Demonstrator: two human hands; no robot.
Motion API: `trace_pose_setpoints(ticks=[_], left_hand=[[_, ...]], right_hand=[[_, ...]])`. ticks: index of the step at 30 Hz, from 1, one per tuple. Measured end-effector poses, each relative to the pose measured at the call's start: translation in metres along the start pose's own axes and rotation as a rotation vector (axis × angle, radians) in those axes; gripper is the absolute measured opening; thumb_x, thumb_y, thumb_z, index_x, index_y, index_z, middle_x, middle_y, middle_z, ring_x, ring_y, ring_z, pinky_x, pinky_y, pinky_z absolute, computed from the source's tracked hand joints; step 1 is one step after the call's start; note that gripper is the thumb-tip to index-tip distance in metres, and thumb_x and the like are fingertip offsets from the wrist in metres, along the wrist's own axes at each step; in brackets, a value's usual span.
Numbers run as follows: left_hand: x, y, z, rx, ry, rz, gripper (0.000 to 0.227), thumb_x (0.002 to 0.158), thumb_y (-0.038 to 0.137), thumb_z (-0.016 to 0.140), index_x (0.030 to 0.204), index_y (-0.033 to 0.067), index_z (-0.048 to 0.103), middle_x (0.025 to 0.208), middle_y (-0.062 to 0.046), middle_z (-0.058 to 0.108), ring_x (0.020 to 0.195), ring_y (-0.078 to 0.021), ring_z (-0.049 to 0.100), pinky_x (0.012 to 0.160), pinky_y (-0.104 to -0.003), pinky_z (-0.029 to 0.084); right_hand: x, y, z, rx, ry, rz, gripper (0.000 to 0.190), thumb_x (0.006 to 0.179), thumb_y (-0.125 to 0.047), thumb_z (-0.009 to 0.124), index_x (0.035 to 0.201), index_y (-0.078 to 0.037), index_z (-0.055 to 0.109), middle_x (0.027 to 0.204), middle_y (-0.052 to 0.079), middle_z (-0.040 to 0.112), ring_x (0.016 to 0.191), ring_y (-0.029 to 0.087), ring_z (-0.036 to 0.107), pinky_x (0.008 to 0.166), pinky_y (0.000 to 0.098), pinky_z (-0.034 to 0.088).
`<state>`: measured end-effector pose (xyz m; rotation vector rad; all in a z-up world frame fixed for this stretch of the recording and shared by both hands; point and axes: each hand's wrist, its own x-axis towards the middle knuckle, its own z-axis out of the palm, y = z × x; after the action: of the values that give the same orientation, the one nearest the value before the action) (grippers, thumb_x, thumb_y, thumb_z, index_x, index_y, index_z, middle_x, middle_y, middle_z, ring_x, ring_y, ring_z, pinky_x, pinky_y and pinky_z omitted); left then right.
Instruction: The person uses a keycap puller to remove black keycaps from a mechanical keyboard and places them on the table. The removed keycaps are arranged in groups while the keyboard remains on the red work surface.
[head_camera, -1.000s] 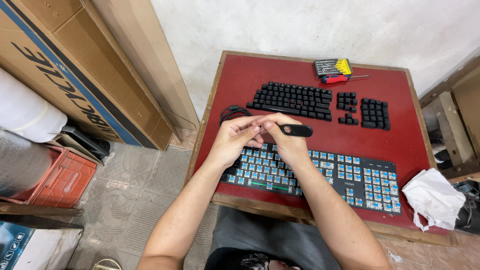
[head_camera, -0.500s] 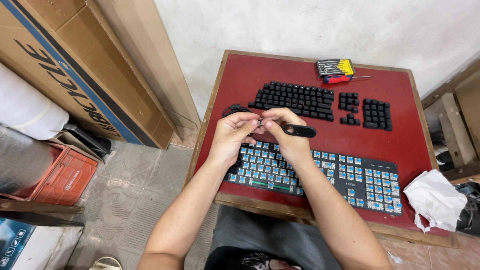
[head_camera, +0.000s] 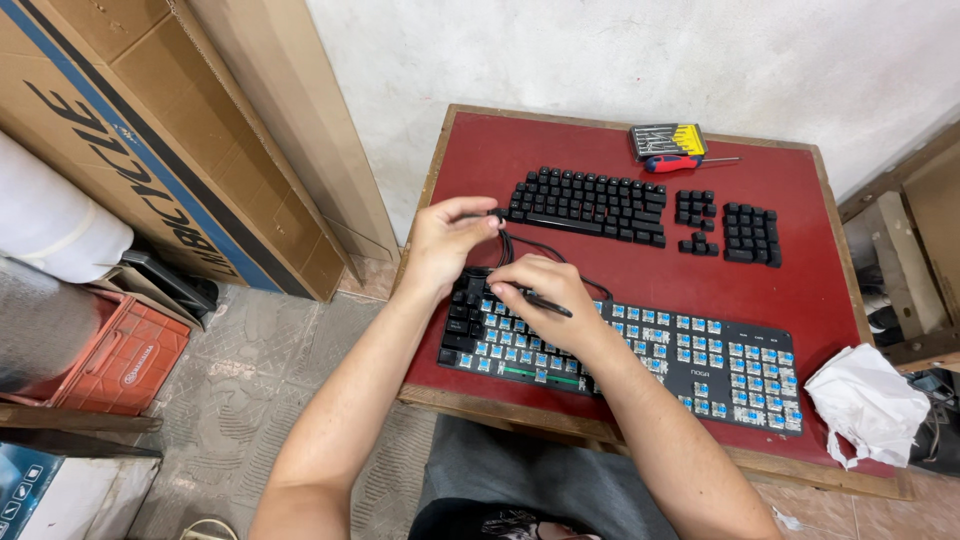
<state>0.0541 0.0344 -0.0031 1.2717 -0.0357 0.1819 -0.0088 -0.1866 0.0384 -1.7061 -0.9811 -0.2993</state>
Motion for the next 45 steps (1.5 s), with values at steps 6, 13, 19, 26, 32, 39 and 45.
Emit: trace_pose_setpoints(ticks=[6, 13, 19, 26, 32, 39, 45], left_hand=[[0.115, -0.020, -0.012, 0.542, 0.013, 0.111, 0.035, 0.097, 0.004, 0.100, 0.130, 0.0088, 0.092, 0.124, -0.019, 0.089, 0.114, -0.0267, 0.091, 0.094, -0.035, 0.076], [0.225, -0.090, -0.017, 1.008, -0.028, 0.099, 0.029, 0.090, 0.020, 0.105, 0.115, 0.0315, 0.098, 0.101, 0.004, 0.090, 0.104, -0.0188, 0.088, 0.092, -0.039, 0.072], [0.206, -0.055, 0.004, 1.095, -0.113, -0.031, 0.027, 0.095, 0.028, 0.101, 0.121, 0.0353, 0.097, 0.104, 0.006, 0.091, 0.109, -0.0207, 0.090, 0.097, -0.043, 0.070], [0.194, -0.042, 0.013, 1.125, -0.187, -0.069, 0.019, 0.110, 0.032, 0.086, 0.125, 0.0361, 0.096, 0.127, 0.001, 0.093, 0.136, -0.0301, 0.084, 0.118, -0.050, 0.061], [0.194, -0.040, 0.015, 1.145, -0.201, -0.090, 0.018, 0.112, 0.035, 0.084, 0.125, 0.0386, 0.096, 0.132, 0.002, 0.093, 0.143, -0.0294, 0.081, 0.122, -0.049, 0.056], [0.188, -0.030, 0.020, 1.142, -0.214, -0.129, 0.021, 0.112, 0.041, 0.082, 0.128, 0.0413, 0.095, 0.140, 0.001, 0.091, 0.148, -0.0310, 0.078, 0.124, -0.047, 0.052], [0.181, -0.021, 0.032, 1.111, -0.182, -0.174, 0.031, 0.116, 0.056, 0.071, 0.134, 0.0429, 0.093, 0.145, 0.000, 0.090, 0.150, -0.0315, 0.075, 0.124, -0.046, 0.047]], right_hand=[[-0.001, -0.003, 0.005, -0.062, -0.070, -0.081, 0.019, 0.120, -0.015, 0.075, 0.120, -0.009, 0.092, 0.095, 0.016, 0.088, 0.092, 0.040, 0.085, 0.084, 0.0503, 0.068], [0.004, -0.006, 0.001, -0.143, -0.101, -0.119, 0.020, 0.120, -0.014, 0.072, 0.119, -0.009, 0.091, 0.094, 0.012, 0.085, 0.089, 0.037, 0.084, 0.079, 0.0495, 0.070], [0.004, -0.004, -0.001, -0.168, -0.121, -0.114, 0.019, 0.119, -0.012, 0.071, 0.121, -0.007, 0.090, 0.098, 0.013, 0.087, 0.091, 0.037, 0.084, 0.078, 0.0512, 0.070], [0.005, -0.005, -0.001, -0.178, -0.135, -0.141, 0.019, 0.120, -0.013, 0.070, 0.121, -0.007, 0.089, 0.098, 0.013, 0.086, 0.089, 0.037, 0.083, 0.076, 0.0501, 0.070], [0.005, -0.004, -0.002, -0.175, -0.118, -0.154, 0.019, 0.120, -0.013, 0.071, 0.122, -0.008, 0.089, 0.099, 0.012, 0.086, 0.090, 0.036, 0.083, 0.076, 0.0491, 0.070], [0.004, -0.001, -0.001, -0.177, -0.111, -0.165, 0.018, 0.120, -0.012, 0.072, 0.121, -0.008, 0.089, 0.099, 0.012, 0.086, 0.089, 0.036, 0.083, 0.074, 0.0490, 0.069], [0.004, -0.002, -0.002, -0.175, -0.103, -0.165, 0.018, 0.120, -0.013, 0.072, 0.121, -0.008, 0.089, 0.098, 0.012, 0.086, 0.089, 0.036, 0.083, 0.075, 0.0492, 0.070]])
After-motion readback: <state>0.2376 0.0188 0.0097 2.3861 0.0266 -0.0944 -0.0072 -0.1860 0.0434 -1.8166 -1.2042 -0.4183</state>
